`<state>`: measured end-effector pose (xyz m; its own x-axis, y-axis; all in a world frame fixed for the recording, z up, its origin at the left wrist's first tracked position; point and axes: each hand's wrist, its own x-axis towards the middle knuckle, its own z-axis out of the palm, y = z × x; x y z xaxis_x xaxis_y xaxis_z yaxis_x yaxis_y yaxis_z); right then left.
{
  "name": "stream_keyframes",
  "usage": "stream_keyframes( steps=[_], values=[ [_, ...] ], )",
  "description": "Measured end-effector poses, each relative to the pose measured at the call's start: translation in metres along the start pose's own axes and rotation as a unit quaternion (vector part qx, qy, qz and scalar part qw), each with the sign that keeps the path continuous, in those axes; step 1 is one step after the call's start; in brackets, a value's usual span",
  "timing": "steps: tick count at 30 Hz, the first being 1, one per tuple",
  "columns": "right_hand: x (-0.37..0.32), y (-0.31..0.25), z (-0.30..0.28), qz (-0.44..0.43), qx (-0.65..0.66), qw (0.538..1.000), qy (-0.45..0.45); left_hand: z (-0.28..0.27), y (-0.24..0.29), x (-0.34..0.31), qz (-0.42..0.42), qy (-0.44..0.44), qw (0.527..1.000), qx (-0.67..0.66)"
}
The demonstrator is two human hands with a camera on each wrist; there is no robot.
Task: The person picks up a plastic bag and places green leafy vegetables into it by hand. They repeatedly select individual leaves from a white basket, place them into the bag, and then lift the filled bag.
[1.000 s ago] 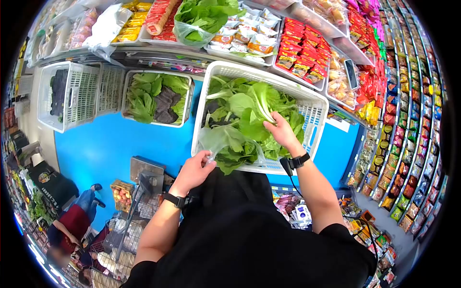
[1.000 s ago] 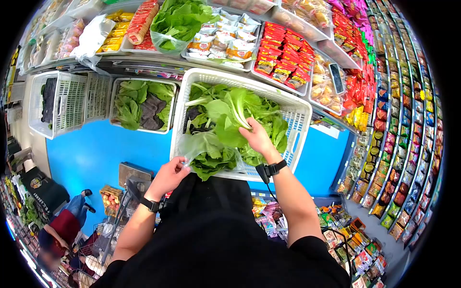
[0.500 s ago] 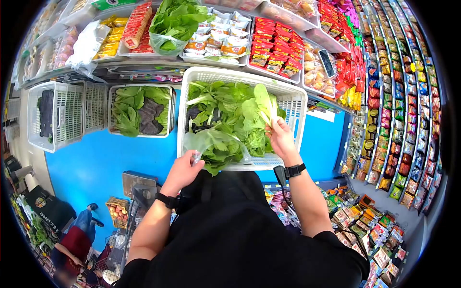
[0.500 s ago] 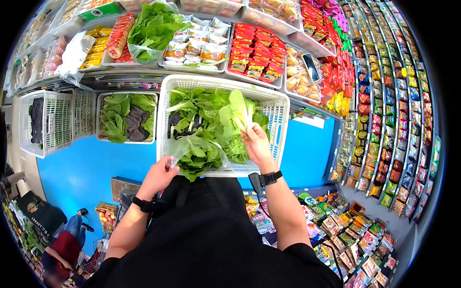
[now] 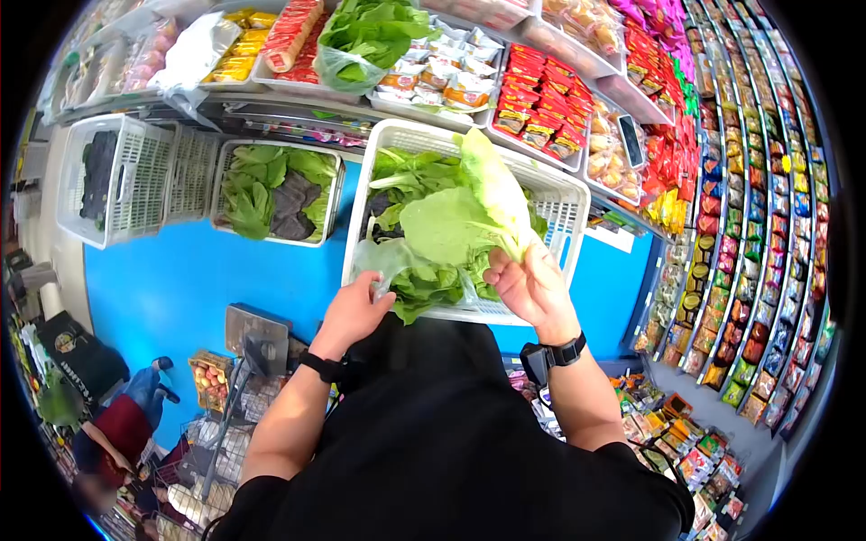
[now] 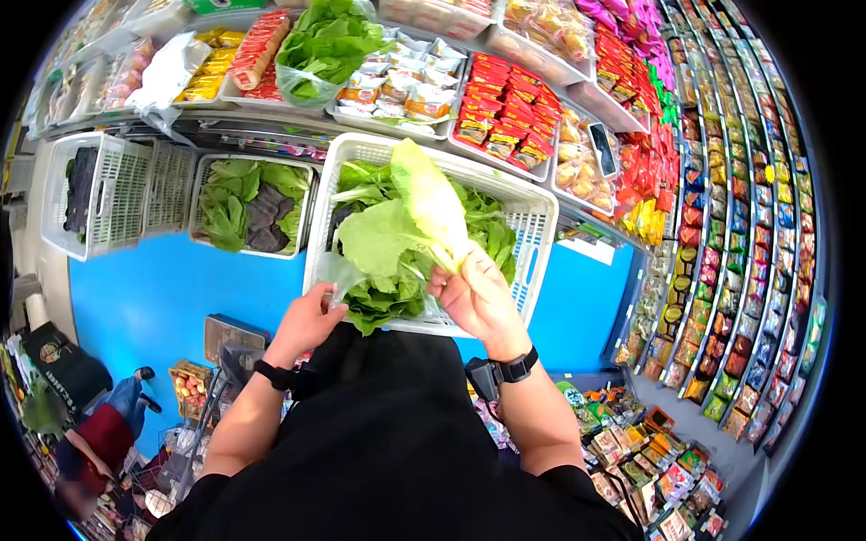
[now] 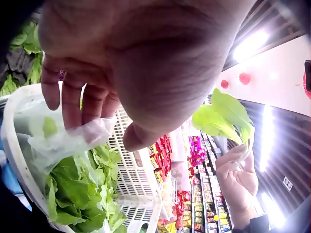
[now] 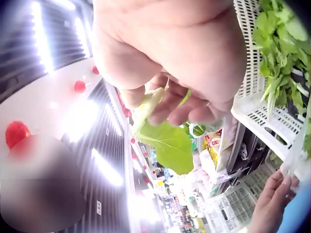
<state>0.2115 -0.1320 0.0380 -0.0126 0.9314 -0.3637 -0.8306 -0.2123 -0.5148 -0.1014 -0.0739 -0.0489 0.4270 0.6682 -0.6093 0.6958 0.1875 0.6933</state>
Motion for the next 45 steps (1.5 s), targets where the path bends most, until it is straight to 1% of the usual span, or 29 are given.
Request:
stream_keyframes(
  steps=[2, 3, 5, 7, 9, 11, 14, 16, 17, 18, 19, 21, 22, 24, 25, 27, 28, 29, 31, 32, 33, 35, 36, 37, 38, 39, 41, 43, 45],
  values=[
    [0.004, 0.009, 0.005, -0.010, -0.122, 0.991, 0.051, 0.002, 0.000, -0.002, -0.011, 0.012, 1.000, 0.002],
    [0.006, 0.013, 0.002, 0.000, -0.120, 0.992, 0.042, 0.008, -0.005, 0.000, 0.008, 0.038, 0.998, -0.045],
    [0.013, 0.021, -0.008, -0.026, -0.409, 0.904, 0.121, 0.017, -0.016, 0.004, 0.015, 0.061, 0.989, -0.134],
    [0.015, 0.020, 0.007, -0.075, -0.485, 0.853, 0.180, 0.026, -0.028, 0.008, 0.001, 0.065, 0.976, -0.207],
    [0.016, 0.012, 0.001, -0.130, -0.611, 0.759, 0.184, 0.033, -0.041, 0.010, 0.004, 0.098, 0.963, -0.250],
    [0.017, 0.006, -0.012, -0.144, -0.537, 0.809, 0.190, 0.044, -0.048, 0.013, 0.015, 0.123, 0.920, -0.372],
    [0.022, 0.000, -0.031, -0.202, -0.559, 0.792, 0.139, 0.045, -0.057, 0.019, 0.040, 0.128, 0.886, -0.444],
    [0.025, 0.001, -0.030, -0.150, -0.390, 0.901, 0.118, 0.049, -0.065, 0.022, 0.012, 0.143, 0.902, -0.407],
    [0.029, 0.004, -0.030, -0.149, -0.390, 0.901, 0.117, 0.051, -0.068, 0.023, -0.002, 0.154, 0.909, -0.387],
    [0.032, 0.008, -0.031, -0.142, -0.378, 0.907, 0.119, 0.048, -0.060, 0.019, -0.006, 0.191, 0.963, -0.191],
    [0.034, 0.011, -0.034, -0.133, -0.365, 0.914, 0.120, 0.046, -0.056, 0.016, -0.007, 0.194, 0.962, -0.191],
    [0.040, 0.018, -0.041, -0.119, -0.375, 0.913, 0.111, 0.044, -0.051, 0.013, 0.050, 0.216, 0.974, 0.041],
    [0.043, 0.022, -0.045, -0.087, -0.384, 0.911, 0.120, 0.042, -0.050, 0.015, 0.048, 0.218, 0.974, 0.041],
    [0.046, 0.029, -0.052, -0.022, -0.390, 0.912, 0.127, 0.038, -0.047, 0.021, -0.061, -0.005, 0.989, 0.138],
    [0.047, 0.031, -0.057, -0.022, -0.391, 0.912, 0.124, 0.042, -0.043, 0.019, -0.062, -0.003, 0.989, 0.137],
    [0.049, 0.031, -0.067, 0.050, -0.489, 0.865, 0.104, 0.057, -0.031, 0.009, 0.029, 0.022, 0.979, 0.200],
    [0.047, 0.031, -0.071, 0.062, -0.475, 0.874, 0.077, 0.062, -0.027, 0.001, 0.091, 0.050, 0.978, 0.180],
    [0.045, 0.029, -0.075, 0.064, -0.475, 0.874, 0.074, 0.071, -0.030, 0.003, 0.088, 0.053, 0.978, 0.179],
    [0.041, 0.021, -0.069, 0.116, -0.453, 0.881, 0.067, 0.096, -0.044, 0.016, 0.126, 0.018, 0.992, 0.019],
    [0.041, 0.015, -0.069, 0.127, -0.468, 0.874, 0.043, 0.106, -0.050, 0.022, 0.074, 0.000, 0.997, -0.037],
    [0.042, 0.010, -0.064, 0.128, -0.468, 0.874, 0.041, 0.106, -0.046, 0.023, 0.073, 0.001, 0.997, -0.037],
    [0.040, 0.001, -0.051, 0.189, -0.595, 0.780, -0.045, 0.103, -0.038, 0.023, -0.047, 0.020, 0.984, -0.168],
    [0.039, 0.001, -0.048, 0.210, -0.591, 0.775, -0.075, 0.109, -0.044, 0.026, -0.047, 0.020, 0.984, -0.168],
    [0.041, 0.004, -0.047, 0.211, -0.591, 0.775, -0.074, 0.119, -0.051, 0.029, -0.013, 0.088, 0.971, -0.222],
    [0.045, 0.010, -0.046, 0.232, -0.633, 0.729, -0.120, 0.128, -0.058, 0.032, 0.022, 0.155, 0.949, -0.275],
    [0.049, 0.016, -0.045, 0.251, -0.670, 0.679, -0.166, 0.129, -0.058, 0.033, 0.022, 0.155, 0.949, -0.275],
    [0.059, 0.040, -0.067, 0.247, -0.665, 0.682, -0.179, 0.130, -0.055, 0.032, 0.034, 0.207, 0.942, -0.260],
    [0.072, 0.062, -0.080, 0.277, -0.697, 0.626, -0.216, 0.130, -0.044, 0.028, 0.039, 0.219, 0.937, -0.270],
    [0.078, 0.087, -0.089, 0.256, -0.712, 0.620, -0.210, 0.129, -0.035, 0.027, 0.044, 0.229, 0.931, -0.280]
  ],
)
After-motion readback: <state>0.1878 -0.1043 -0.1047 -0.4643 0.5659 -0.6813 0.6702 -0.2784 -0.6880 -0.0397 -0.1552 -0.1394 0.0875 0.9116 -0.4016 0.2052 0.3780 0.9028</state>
